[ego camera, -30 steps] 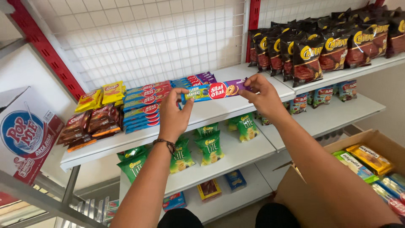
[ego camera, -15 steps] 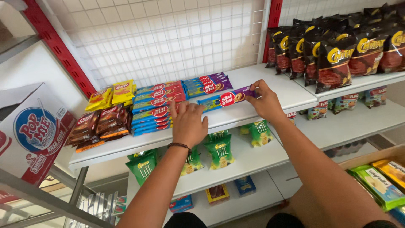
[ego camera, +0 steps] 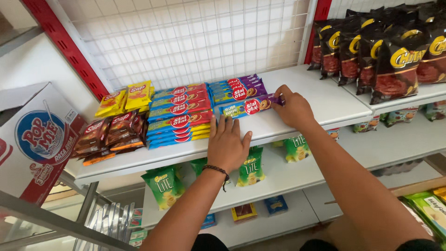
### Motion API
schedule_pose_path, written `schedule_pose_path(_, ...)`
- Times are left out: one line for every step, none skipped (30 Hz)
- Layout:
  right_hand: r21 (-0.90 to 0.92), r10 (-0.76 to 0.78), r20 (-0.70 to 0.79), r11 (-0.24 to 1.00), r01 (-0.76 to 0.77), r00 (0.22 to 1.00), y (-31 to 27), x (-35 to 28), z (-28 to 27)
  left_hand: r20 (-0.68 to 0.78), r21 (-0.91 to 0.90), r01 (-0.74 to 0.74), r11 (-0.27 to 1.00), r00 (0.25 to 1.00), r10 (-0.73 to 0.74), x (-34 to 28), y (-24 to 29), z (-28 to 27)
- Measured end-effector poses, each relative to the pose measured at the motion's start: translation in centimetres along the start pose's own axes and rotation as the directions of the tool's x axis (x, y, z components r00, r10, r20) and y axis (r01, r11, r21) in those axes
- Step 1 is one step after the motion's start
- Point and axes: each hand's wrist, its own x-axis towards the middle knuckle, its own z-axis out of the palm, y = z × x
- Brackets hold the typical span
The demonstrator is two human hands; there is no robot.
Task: The person takes snack packages from a box and places them onto a shelf in a store aisle.
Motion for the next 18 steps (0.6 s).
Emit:
schedule_pose_path(-0.001,0.000,0.004,1.000,0.000,1.000,0.0,0.2,0.1,0.002,-0.001,0.002,1.000,1.000,-0.002,0.0,0.3,-0.4)
schedule_pose_path(-0.018,0.009,0.005,1.000,-0.009,1.000,-0.1,0.4,0.2,0.031,-0.015,0.025,1.000,0.999,-0.024,0.0,0.5,-0.9)
schedule_pose_path(-0.034,0.018,0.007,0.999,-0.018,1.000,-0.2,0.7,0.3,0.060,-0.027,0.048,0.999,0.997,-0.046,0.0,0.8,-1.4)
schedule_pose_path(-0.035,0.020,0.008,0.999,-0.019,1.000,-0.5,0.7,0.2,0.062,-0.027,0.048,0.998,0.997,-0.046,0.2,1.1,-1.4)
schedule_pose_path(-0.054,0.005,0.020,0.999,-0.004,1.000,-0.7,0.8,0.1,0.090,-0.011,0.081,0.997,0.993,-0.080,0.4,1.3,-1.4)
schedule_pose_path(-0.073,-0.009,0.031,0.997,0.011,0.999,-0.9,0.8,-0.1,0.116,0.005,0.113,0.994,0.987,-0.113,0.6,1.6,-1.4)
schedule_pose_path(-0.074,-0.007,0.032,0.997,0.009,0.999,-1.0,1.0,0.1,0.118,0.004,0.112,0.994,0.987,-0.112,0.9,1.7,-1.4)
schedule_pose_path(-0.103,-0.011,0.029,0.995,0.014,1.000,-1.2,1.2,0.3,0.110,0.006,0.131,0.991,0.985,-0.131,1.0,1.8,-1.2)
schedule_pose_path(-0.132,-0.015,0.025,0.991,0.018,1.000,-1.3,1.3,0.5,0.101,0.008,0.149,0.989,0.984,-0.149,1.2,1.8,-1.1)
schedule_pose_path(-0.132,-0.012,0.026,0.991,0.016,1.000,-1.2,1.6,0.7,0.104,0.007,0.148,0.989,0.984,-0.148,1.4,1.9,-1.2)
schedule_pose_path(-0.144,-0.015,0.027,0.989,0.019,1.000,-1.2,1.8,0.9,0.110,0.023,0.159,0.987,0.981,-0.161,1.7,1.9,-1.3)
schedule_pose_path(-0.156,-0.020,0.027,0.987,0.024,0.999,-1.2,2.1,1.0,0.115,0.038,0.172,0.984,0.978,-0.175,1.9,2.0,-1.4)
schedule_pose_path(-0.157,-0.019,0.029,0.987,0.023,0.999,-1.1,2.2,1.0,0.117,0.037,0.172,0.984,0.978,-0.175,2.2,2.0,-1.4)
schedule_pose_path(-0.173,-0.031,0.033,0.984,0.037,0.999,-1.1,2.3,1.1,0.126,0.049,0.184,0.982,0.974,-0.189,2.5,2.1,-1.3)
schedule_pose_path(-0.189,-0.044,0.038,0.981,0.050,0.998,-1.0,2.5,1.1,0.136,0.062,0.196,0.979,0.970,-0.203,2.9,2.1,-1.3)
schedule_pose_path(-0.189,-0.042,0.039,0.981,0.049,0.998,-1.0,2.6,1.2,0.137,0.062,0.195,0.979,0.970,-0.202,3.0,2.2,-1.3)
schedule_pose_path(-0.201,-0.042,0.040,0.978,0.050,0.998,-1.0,2.8,1.4,0.137,0.051,0.213,0.976,0.966,-0.218,3.2,2.3,-1.3)
schedule_pose_path(-0.214,-0.044,0.042,0.976,0.052,0.998,-1.1,3.0,1.5,0.136,0.040,0.231,0.972,0.963,-0.234,3.3,2.3,-1.4)
